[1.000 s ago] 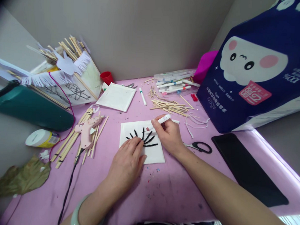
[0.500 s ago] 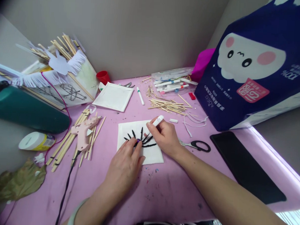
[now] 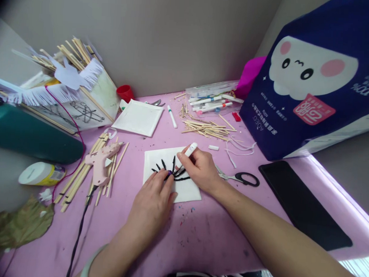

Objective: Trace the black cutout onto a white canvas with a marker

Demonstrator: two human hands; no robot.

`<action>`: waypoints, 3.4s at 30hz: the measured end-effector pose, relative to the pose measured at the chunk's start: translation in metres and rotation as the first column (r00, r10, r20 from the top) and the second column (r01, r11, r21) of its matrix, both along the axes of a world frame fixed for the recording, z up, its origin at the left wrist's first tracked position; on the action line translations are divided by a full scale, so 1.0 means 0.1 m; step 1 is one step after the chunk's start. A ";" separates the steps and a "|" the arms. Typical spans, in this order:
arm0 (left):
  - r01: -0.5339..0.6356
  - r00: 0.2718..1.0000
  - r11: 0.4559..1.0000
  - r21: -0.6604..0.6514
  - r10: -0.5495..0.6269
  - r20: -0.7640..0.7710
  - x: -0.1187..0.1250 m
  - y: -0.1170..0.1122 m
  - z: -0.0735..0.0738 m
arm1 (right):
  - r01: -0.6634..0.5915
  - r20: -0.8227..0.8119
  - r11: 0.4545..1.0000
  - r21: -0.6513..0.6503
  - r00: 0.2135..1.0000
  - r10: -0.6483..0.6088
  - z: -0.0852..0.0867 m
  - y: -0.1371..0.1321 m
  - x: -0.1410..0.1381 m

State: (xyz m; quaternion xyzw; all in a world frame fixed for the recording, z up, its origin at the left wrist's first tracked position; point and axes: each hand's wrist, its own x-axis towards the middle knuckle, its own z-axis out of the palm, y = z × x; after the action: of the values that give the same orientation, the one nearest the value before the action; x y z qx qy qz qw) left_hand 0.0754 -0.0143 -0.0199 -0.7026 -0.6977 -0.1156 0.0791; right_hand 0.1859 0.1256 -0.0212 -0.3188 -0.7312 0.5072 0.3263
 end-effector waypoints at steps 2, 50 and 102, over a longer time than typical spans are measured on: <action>-0.007 1.000 1.000 0.003 0.007 0.005 0.00 0.00 0.00 | -0.007 0.007 1.000 -0.006 1.000 0.007 0.00 0.00 0.00; 0.015 1.000 1.000 -0.015 -0.016 -0.028 0.01 0.01 -0.01 | 0.138 0.046 0.981 0.136 0.988 -0.145 -0.02 0.10 -0.06; 0.027 0.999 1.000 0.006 -0.027 -0.040 0.01 0.01 -0.03 | -0.165 0.249 0.708 0.687 0.968 -0.016 0.03 0.05 -0.09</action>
State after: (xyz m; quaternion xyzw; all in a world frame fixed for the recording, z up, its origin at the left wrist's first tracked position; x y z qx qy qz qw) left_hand 0.0762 -0.0128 -0.0230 -0.7138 -0.6861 -0.1048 0.0939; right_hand 0.1774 0.1311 -0.0177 -0.1988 -0.9145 0.1620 0.3128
